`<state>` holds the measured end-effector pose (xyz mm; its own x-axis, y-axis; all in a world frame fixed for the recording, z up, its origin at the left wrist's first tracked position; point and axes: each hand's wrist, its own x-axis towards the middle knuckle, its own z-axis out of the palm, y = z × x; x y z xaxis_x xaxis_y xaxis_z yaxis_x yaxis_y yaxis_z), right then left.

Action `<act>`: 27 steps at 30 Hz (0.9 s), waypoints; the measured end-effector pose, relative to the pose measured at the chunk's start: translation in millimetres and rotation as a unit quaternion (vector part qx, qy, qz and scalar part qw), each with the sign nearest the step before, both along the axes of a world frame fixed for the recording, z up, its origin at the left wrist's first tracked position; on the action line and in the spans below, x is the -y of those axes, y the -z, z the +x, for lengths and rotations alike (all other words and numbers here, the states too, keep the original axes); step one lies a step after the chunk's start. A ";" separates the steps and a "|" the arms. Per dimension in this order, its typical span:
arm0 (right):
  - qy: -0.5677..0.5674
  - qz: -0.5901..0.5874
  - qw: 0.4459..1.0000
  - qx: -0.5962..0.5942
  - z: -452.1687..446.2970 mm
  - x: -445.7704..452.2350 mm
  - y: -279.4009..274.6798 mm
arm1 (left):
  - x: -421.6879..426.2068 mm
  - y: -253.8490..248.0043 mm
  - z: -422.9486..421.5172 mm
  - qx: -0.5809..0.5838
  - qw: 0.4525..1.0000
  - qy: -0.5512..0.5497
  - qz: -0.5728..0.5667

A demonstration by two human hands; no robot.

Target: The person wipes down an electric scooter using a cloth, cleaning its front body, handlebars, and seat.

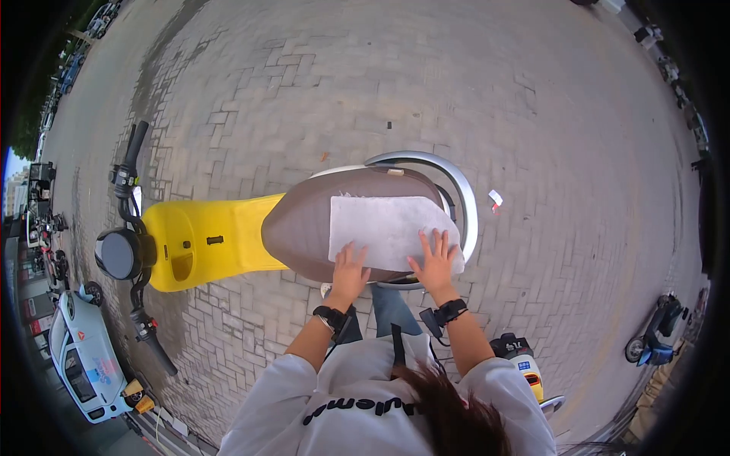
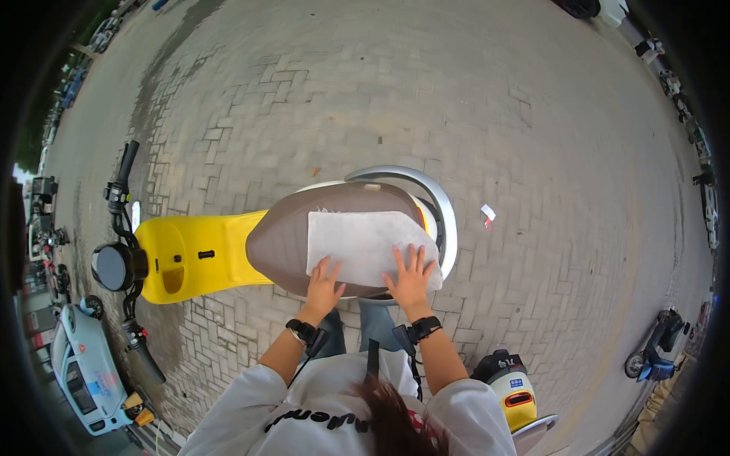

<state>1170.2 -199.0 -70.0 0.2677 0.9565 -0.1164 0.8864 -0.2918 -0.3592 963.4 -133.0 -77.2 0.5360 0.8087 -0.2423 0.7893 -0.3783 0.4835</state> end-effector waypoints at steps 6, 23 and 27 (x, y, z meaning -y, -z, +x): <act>0.003 0.027 0.998 0.052 -4.5 -6.8 39.3 | -8.2 14.8 43.3 -0.019 1.000 0.015 -0.006; -0.022 0.041 0.998 0.038 39.2 -140.6 45.9 | -117.9 46.2 73.7 -0.026 0.996 0.064 0.052; -0.026 0.051 0.998 0.022 38.4 -148.1 48.1 | -140.8 48.1 72.5 -0.009 0.997 0.073 0.011</act>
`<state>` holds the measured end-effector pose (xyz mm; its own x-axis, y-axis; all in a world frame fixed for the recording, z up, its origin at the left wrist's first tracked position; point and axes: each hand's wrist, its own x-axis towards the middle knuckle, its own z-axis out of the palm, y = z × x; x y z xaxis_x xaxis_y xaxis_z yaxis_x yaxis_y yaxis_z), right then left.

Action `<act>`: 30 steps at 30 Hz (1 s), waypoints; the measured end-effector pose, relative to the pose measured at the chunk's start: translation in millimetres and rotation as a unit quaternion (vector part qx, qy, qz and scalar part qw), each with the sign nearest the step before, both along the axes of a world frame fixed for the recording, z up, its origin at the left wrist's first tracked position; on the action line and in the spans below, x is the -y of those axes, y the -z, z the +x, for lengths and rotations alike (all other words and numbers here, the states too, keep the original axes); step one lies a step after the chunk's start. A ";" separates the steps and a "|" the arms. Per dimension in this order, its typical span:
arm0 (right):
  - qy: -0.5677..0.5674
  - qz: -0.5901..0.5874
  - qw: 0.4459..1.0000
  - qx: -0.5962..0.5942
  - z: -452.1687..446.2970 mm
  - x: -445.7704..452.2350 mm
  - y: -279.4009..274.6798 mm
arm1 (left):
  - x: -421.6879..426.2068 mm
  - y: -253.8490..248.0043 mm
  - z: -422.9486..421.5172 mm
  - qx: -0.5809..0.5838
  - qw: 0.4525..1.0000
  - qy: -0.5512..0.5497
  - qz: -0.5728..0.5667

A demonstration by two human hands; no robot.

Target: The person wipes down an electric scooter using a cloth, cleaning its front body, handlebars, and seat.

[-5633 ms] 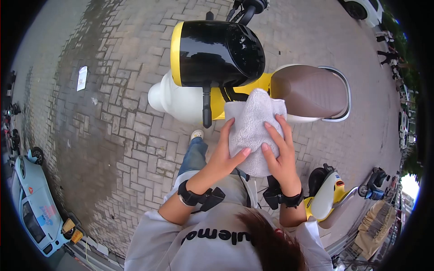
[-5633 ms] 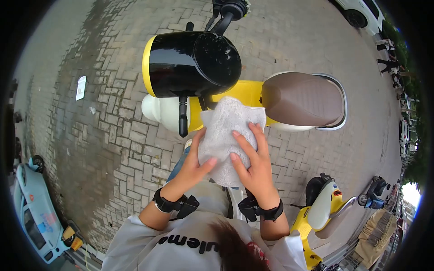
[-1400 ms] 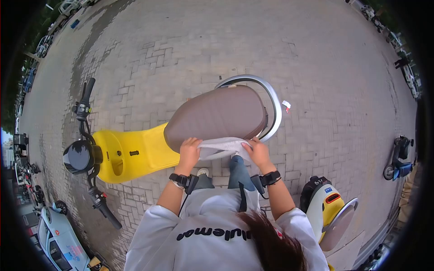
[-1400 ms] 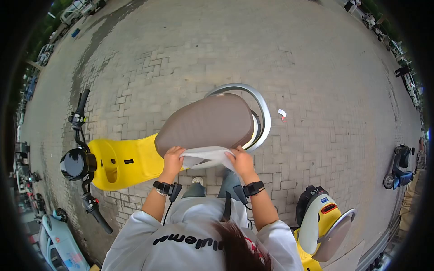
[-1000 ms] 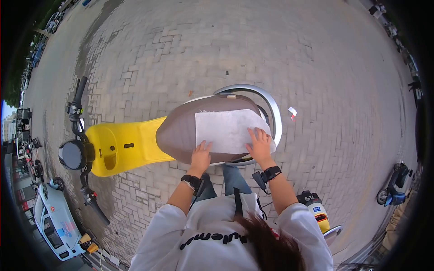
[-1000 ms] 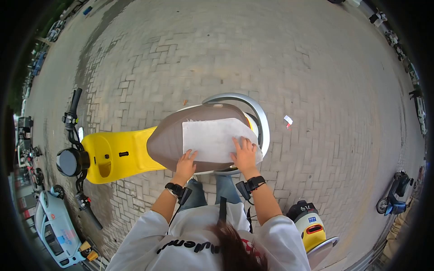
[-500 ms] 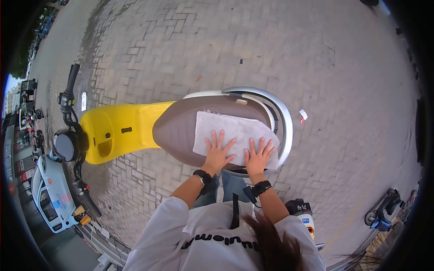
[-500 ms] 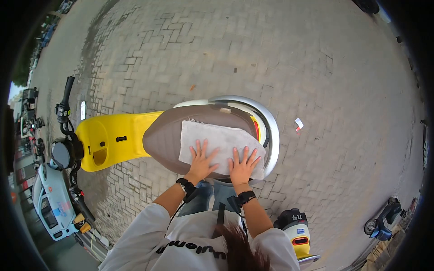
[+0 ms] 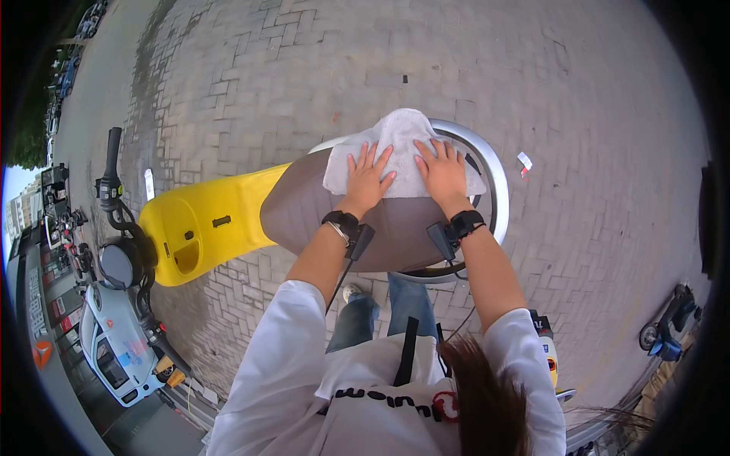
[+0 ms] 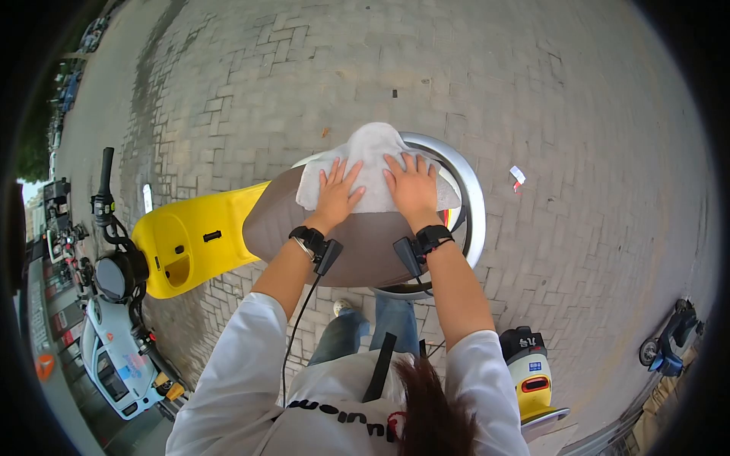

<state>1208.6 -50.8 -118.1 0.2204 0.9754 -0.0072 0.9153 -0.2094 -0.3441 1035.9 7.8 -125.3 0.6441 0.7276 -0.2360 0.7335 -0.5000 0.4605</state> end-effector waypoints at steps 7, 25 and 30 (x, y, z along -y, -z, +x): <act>-0.004 -0.008 0.995 0.102 -28.9 22.9 -7.0 | 34.9 -1.1 -16.5 0.032 0.998 -0.033 0.035; -0.006 -0.134 0.987 0.088 -214.5 109.7 6.6 | 85.8 14.0 -207.4 0.018 0.993 0.116 0.026; -0.022 -0.147 0.985 0.091 -229.8 36.6 13.3 | 18.6 11.4 -224.5 0.057 0.995 0.078 0.020</act>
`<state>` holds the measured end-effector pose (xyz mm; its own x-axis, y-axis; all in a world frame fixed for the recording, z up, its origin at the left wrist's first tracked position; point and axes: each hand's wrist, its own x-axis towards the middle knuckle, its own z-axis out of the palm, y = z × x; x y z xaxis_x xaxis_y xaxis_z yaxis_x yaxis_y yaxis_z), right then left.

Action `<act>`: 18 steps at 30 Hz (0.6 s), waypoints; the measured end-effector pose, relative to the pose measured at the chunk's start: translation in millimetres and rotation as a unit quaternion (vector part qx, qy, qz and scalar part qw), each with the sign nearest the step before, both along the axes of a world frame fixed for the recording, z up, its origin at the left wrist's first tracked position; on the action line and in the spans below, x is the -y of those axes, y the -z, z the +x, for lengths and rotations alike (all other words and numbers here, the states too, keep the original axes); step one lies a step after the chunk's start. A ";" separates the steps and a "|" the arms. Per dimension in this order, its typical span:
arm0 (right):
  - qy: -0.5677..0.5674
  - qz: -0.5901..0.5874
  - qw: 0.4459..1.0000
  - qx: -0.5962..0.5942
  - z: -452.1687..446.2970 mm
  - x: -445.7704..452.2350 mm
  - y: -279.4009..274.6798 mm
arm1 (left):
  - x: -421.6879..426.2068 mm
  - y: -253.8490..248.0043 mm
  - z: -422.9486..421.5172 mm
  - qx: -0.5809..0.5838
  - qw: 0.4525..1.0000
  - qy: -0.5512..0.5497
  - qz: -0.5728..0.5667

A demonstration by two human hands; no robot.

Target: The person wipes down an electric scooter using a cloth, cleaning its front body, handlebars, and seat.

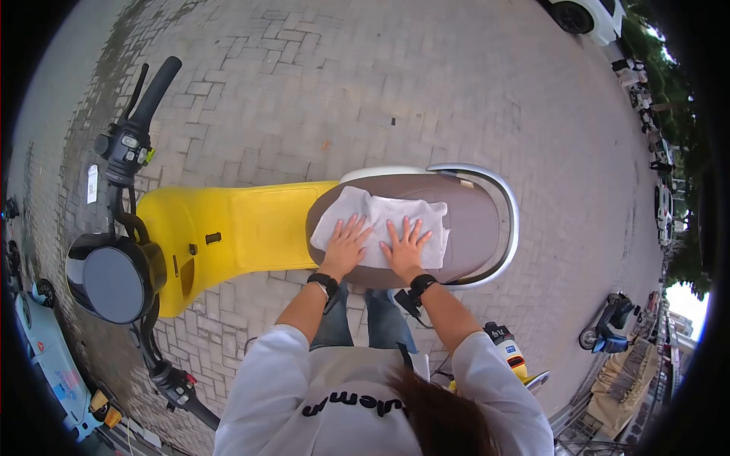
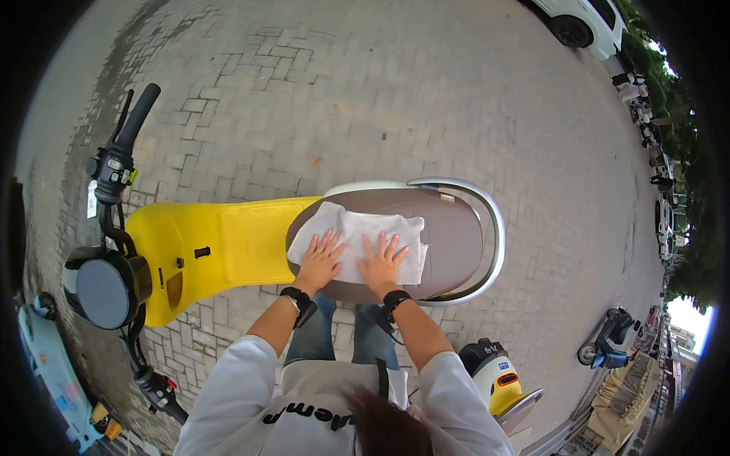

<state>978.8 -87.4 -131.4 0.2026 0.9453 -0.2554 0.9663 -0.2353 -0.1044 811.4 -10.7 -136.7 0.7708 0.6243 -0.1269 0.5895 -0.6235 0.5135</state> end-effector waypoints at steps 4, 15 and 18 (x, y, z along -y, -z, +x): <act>0.010 0.019 1.000 -0.002 -2.5 -42.6 6.2 | -34.2 12.5 -1.5 0.014 0.996 -0.035 -0.085; -0.068 -0.036 0.997 -0.021 -10.6 -122.9 15.7 | -92.6 70.5 1.4 -0.066 0.919 -0.152 -0.357; -0.107 -0.012 0.993 -0.043 -3.5 -108.5 5.3 | -87.3 85.9 -9.2 0.040 0.919 -0.131 -0.369</act>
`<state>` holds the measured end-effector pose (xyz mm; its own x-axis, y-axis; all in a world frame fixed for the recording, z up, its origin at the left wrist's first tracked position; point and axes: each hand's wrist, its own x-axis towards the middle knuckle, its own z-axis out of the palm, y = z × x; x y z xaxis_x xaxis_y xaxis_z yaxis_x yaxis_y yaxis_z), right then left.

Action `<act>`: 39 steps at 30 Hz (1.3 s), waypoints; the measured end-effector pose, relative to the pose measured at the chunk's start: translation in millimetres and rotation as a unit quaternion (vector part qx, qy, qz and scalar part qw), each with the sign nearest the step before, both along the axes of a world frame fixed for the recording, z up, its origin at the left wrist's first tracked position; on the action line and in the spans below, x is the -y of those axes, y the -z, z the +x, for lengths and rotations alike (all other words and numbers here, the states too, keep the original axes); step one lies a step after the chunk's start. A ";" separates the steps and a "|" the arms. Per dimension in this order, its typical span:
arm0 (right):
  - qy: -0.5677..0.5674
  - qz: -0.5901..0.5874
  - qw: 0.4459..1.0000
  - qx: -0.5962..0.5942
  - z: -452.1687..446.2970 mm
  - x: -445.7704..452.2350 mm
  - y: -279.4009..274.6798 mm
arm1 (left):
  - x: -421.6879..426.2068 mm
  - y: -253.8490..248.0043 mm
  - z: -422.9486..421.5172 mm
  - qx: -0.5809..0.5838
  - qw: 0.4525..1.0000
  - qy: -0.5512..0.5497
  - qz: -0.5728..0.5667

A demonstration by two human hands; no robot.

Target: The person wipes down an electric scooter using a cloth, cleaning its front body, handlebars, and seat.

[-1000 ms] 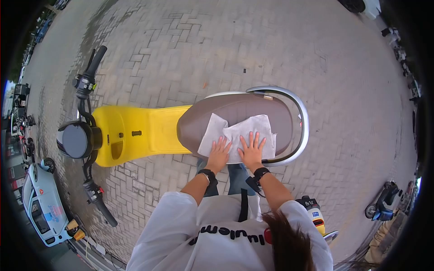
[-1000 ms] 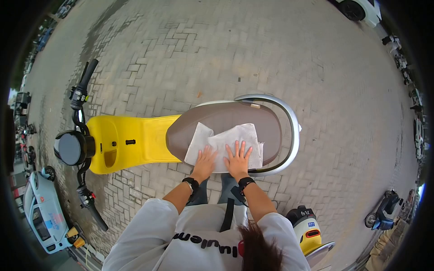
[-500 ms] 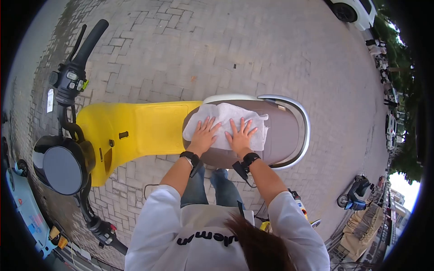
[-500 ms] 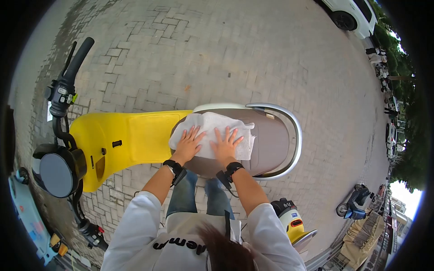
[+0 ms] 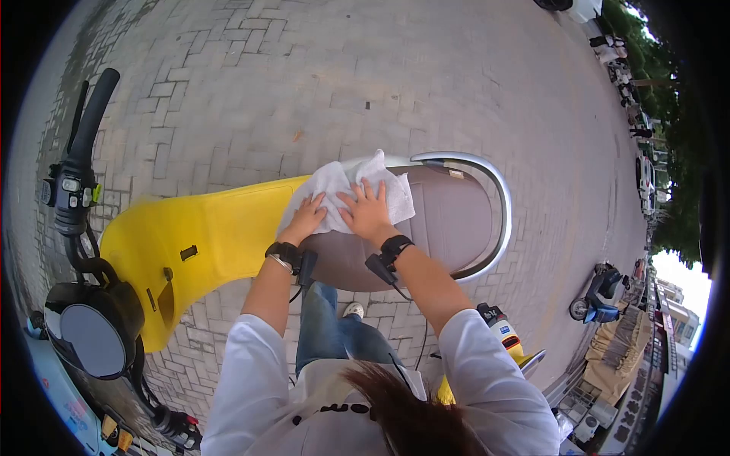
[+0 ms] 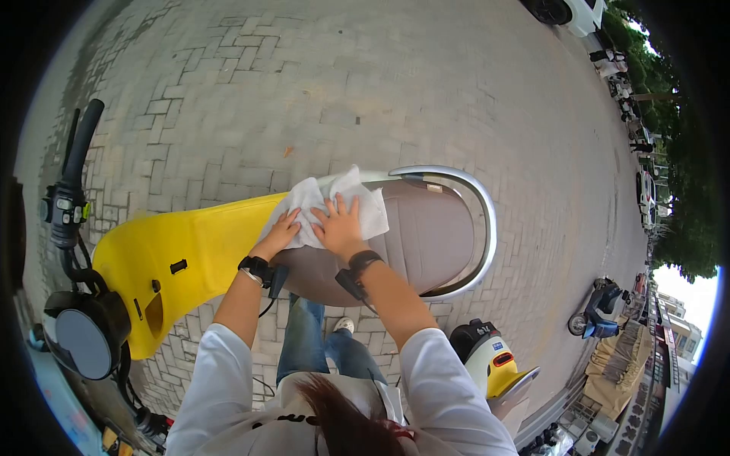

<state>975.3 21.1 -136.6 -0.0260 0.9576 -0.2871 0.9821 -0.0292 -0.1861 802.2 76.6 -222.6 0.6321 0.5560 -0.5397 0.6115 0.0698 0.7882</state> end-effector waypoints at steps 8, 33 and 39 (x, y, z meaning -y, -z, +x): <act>0.128 0.101 0.987 -0.008 -14.5 141.5 -26.7 | 97.6 -95.0 5.9 0.041 0.986 0.080 0.139; 0.076 0.201 0.974 -0.067 277.3 41.5 -13.4 | 26.4 -83.3 292.9 -0.100 0.944 0.026 0.312; 0.122 0.117 0.972 -0.161 291.4 32.1 -22.4 | 25.1 -78.7 303.8 -0.135 0.946 -0.014 0.295</act>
<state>1266.7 -11.0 -114.2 0.1582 0.9845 -0.0755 0.8404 -0.1744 -0.5131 1106.0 51.5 -144.0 0.4971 0.8248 -0.2695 0.7998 -0.3151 0.5109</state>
